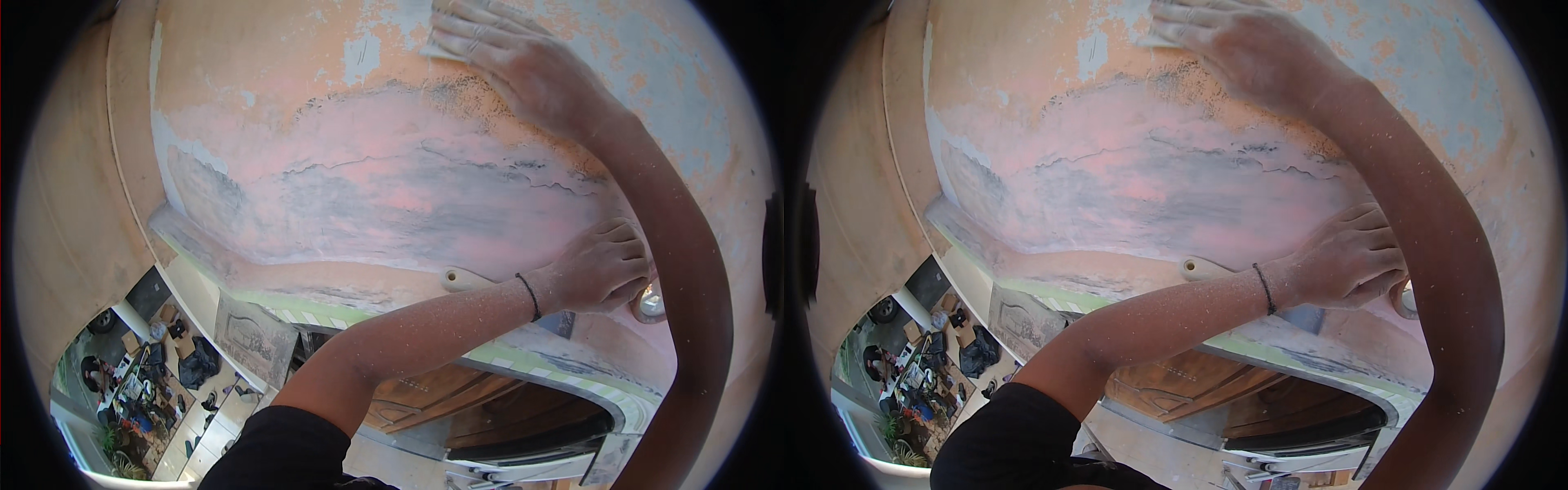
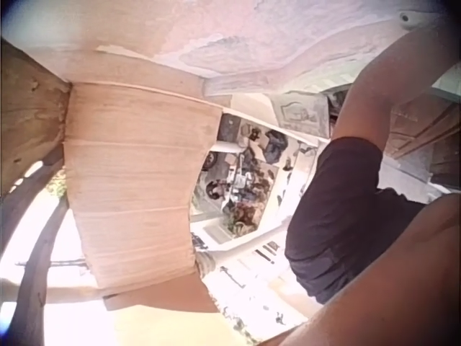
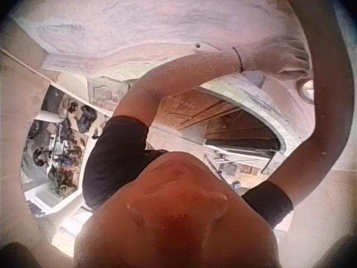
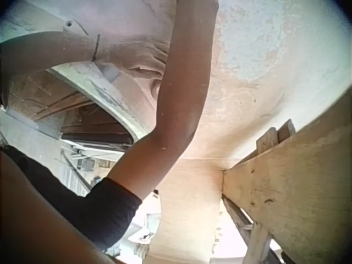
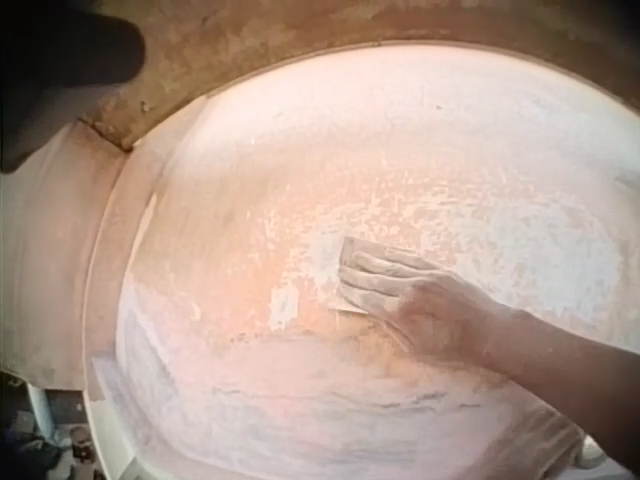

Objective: Sanding down a wall surface around a light fixture or outlet before painting.

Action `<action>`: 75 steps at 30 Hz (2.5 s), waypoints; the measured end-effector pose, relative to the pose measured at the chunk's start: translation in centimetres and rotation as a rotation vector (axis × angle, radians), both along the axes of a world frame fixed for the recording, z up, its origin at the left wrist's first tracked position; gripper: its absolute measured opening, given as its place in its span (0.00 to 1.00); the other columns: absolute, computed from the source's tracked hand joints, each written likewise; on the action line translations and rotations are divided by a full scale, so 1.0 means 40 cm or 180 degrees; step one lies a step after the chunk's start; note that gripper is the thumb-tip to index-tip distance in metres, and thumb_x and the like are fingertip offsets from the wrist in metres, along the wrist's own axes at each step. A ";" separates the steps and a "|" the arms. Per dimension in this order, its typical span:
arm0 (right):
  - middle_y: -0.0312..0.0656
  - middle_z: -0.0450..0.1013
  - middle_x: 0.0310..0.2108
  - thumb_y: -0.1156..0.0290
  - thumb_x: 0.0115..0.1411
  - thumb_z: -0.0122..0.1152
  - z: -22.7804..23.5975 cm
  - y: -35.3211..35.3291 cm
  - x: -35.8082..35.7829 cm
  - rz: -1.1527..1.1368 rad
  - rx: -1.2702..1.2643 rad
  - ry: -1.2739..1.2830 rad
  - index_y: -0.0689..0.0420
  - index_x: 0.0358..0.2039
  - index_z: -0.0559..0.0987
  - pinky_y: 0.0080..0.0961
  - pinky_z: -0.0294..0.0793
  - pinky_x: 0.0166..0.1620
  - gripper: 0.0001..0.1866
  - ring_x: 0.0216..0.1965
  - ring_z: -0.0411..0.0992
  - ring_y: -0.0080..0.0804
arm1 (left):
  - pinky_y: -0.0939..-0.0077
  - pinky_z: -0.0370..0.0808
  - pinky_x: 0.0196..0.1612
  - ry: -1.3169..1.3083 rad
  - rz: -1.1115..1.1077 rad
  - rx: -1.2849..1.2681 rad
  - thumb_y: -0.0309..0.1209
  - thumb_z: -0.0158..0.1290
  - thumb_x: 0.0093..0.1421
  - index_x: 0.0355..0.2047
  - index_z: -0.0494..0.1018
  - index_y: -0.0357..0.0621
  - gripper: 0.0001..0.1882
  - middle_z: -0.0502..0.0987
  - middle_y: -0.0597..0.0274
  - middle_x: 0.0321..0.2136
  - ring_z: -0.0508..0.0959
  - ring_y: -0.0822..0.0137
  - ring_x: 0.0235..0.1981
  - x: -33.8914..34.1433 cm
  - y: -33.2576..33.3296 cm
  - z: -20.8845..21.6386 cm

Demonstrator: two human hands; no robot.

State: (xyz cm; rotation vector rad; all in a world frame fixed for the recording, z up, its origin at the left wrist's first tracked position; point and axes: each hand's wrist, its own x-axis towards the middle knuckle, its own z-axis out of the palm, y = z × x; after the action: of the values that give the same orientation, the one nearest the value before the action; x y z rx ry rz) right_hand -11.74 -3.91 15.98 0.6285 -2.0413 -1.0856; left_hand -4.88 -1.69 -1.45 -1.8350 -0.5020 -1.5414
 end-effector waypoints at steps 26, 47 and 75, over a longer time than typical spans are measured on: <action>0.39 0.65 0.70 0.76 0.71 0.48 -0.032 -0.118 -0.206 -0.0037 0.0751 -0.0314 0.53 0.61 0.77 0.31 0.54 0.77 0.20 0.73 0.59 0.32 | 0.52 0.70 0.60 -0.0038 -0.0184 -0.0160 0.29 0.59 0.60 0.46 0.77 0.45 0.14 0.79 0.54 0.47 0.76 0.48 0.54 -0.004 -0.024 -0.004; 0.40 0.70 0.67 0.74 0.69 0.52 -0.128 -0.151 -0.279 0.0379 0.0461 -0.1286 0.55 0.59 0.79 0.33 0.56 0.76 0.19 0.72 0.62 0.34 | 0.54 0.74 0.56 -0.0088 -0.0562 -0.1430 0.32 0.62 0.61 0.46 0.80 0.42 0.14 0.80 0.51 0.48 0.78 0.50 0.51 -0.016 0.040 -0.063; 0.46 0.71 0.65 0.81 0.64 0.53 0.099 -0.213 -0.327 -0.0076 0.0293 -0.0489 0.56 0.57 0.79 0.32 0.64 0.73 0.21 0.69 0.66 0.31 | 0.59 0.70 0.62 0.0187 0.0144 -0.0583 0.37 0.59 0.67 0.58 0.77 0.45 0.20 0.77 0.50 0.58 0.76 0.55 0.58 -0.038 -0.020 -0.013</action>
State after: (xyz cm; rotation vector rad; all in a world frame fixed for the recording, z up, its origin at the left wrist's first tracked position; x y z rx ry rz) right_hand -24.82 -12.44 19.95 0.7564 -2.1437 -1.1825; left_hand -6.40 -2.47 -1.97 -1.9864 -0.6715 -1.4472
